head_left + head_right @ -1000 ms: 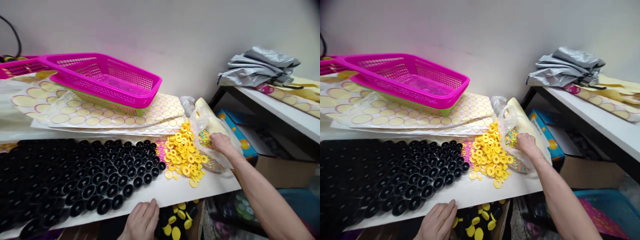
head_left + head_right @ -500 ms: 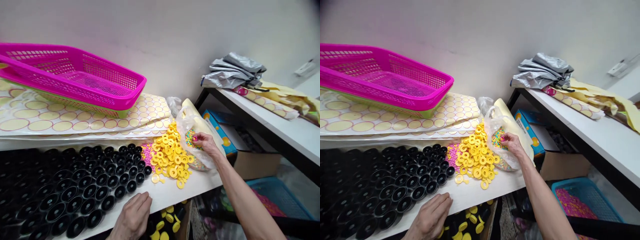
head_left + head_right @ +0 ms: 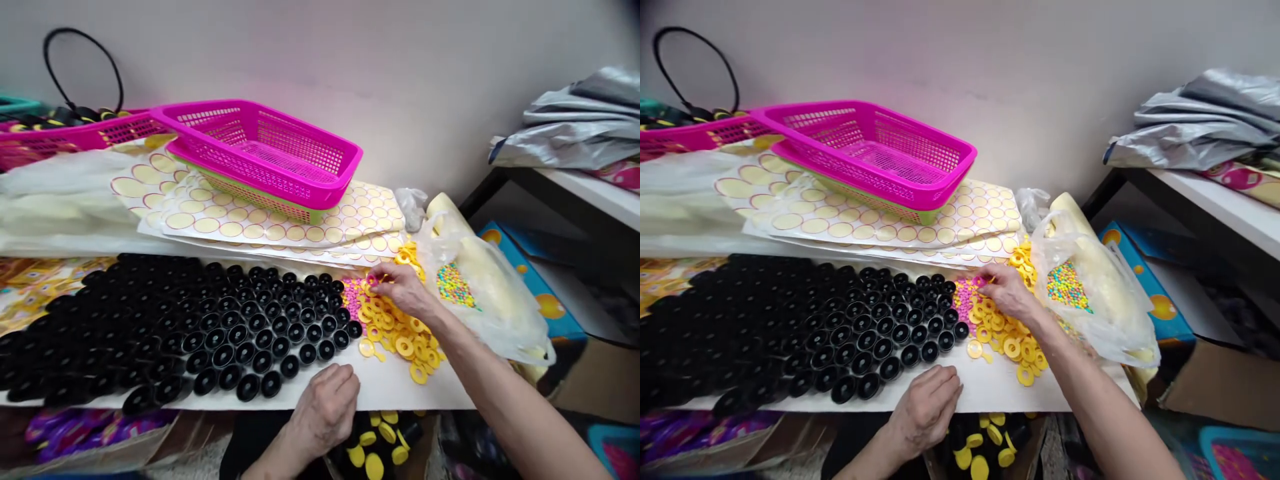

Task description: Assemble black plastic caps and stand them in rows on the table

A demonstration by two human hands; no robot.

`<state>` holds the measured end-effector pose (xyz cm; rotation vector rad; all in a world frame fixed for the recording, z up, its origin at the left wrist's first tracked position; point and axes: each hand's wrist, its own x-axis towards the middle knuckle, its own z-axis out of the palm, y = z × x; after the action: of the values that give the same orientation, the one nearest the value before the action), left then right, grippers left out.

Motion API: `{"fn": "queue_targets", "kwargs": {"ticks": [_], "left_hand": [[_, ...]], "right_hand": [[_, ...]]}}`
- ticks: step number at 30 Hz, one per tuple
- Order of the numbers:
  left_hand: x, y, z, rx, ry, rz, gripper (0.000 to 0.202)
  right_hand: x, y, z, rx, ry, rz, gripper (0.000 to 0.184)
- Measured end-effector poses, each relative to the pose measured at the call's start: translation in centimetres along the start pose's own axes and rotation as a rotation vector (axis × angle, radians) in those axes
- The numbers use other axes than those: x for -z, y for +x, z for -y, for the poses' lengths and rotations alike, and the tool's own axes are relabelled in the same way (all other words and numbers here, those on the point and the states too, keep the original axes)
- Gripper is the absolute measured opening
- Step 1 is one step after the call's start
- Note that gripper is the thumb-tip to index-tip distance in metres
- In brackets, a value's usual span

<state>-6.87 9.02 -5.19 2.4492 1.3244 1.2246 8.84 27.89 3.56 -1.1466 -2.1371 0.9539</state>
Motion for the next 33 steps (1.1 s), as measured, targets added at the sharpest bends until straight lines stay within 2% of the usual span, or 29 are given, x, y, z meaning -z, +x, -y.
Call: {"fn": "queue_targets", "kwargs": {"ticks": [4,10,14,17,20,22,25,28,30,33], "left_hand": [[-0.2,-0.4,0.2,0.037,-0.030,0.053,0.015],[-0.5,-0.6,0.3,0.071,-0.050,0.055,0.015],[-0.6,-0.6,0.4,0.097,-0.062,0.070,0.015],[-0.5,-0.5,0.4,0.101,-0.074,0.073,0.015],[-0.4,-0.3,0.4,0.100,-0.093,0.055,0.015],[-0.2,-0.1,0.5,0.104,-0.105,0.038,0.015],[-0.2,0.0,0.6,0.096,-0.118,0.003,0.014],[-0.4,0.1,0.7,0.078,-0.125,-0.027,0.016],[-0.5,0.1,0.7,0.070,-0.120,-0.038,0.017],[-0.6,0.0,0.6,0.071,-0.094,-0.039,0.018]], "right_hand": [[-2.7,2.2,1.3,0.127,-0.284,0.118,0.020],[-3.8,3.1,2.7,0.279,-0.626,0.229,0.022],[-4.8,3.4,3.4,0.336,-0.746,0.247,0.017],[-4.5,3.1,3.8,0.331,-0.784,0.200,0.017],[-1.8,1.7,2.9,0.241,-0.808,0.066,0.021],[1.6,0.0,1.2,0.117,-0.834,-0.075,0.022],[7.4,-3.0,-2.4,-0.147,-0.899,-0.277,0.024],[11.5,-5.0,-5.8,-0.367,-0.926,-0.306,0.022],[12.4,-5.3,-7.4,-0.435,-0.888,-0.254,0.017],[11.6,-4.5,-8.9,-0.447,-0.759,-0.179,0.012]]}}
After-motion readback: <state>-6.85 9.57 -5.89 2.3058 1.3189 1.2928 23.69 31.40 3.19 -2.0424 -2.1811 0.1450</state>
